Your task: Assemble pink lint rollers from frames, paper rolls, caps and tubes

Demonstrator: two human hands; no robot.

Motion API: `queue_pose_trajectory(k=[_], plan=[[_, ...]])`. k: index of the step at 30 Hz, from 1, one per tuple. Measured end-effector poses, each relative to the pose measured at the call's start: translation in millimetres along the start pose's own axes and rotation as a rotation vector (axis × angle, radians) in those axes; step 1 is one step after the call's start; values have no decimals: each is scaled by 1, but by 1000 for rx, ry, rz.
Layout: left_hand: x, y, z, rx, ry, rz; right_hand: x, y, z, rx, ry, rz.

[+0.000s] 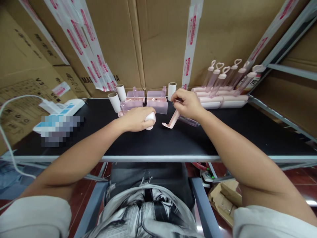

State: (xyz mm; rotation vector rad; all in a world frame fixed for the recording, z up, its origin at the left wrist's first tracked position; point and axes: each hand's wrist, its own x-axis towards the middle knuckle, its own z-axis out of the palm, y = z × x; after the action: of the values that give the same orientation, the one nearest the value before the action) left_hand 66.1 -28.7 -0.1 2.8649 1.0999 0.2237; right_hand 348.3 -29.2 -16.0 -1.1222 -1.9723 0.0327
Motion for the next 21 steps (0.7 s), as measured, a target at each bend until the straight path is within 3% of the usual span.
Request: queue_pose_trajectory(k=[7,21], plan=[[-3,17,-2,172,-152,37,1,19,12,96,81,-128],[0,24,-1,272,-178,77,1,20,11,92,88,-134]])
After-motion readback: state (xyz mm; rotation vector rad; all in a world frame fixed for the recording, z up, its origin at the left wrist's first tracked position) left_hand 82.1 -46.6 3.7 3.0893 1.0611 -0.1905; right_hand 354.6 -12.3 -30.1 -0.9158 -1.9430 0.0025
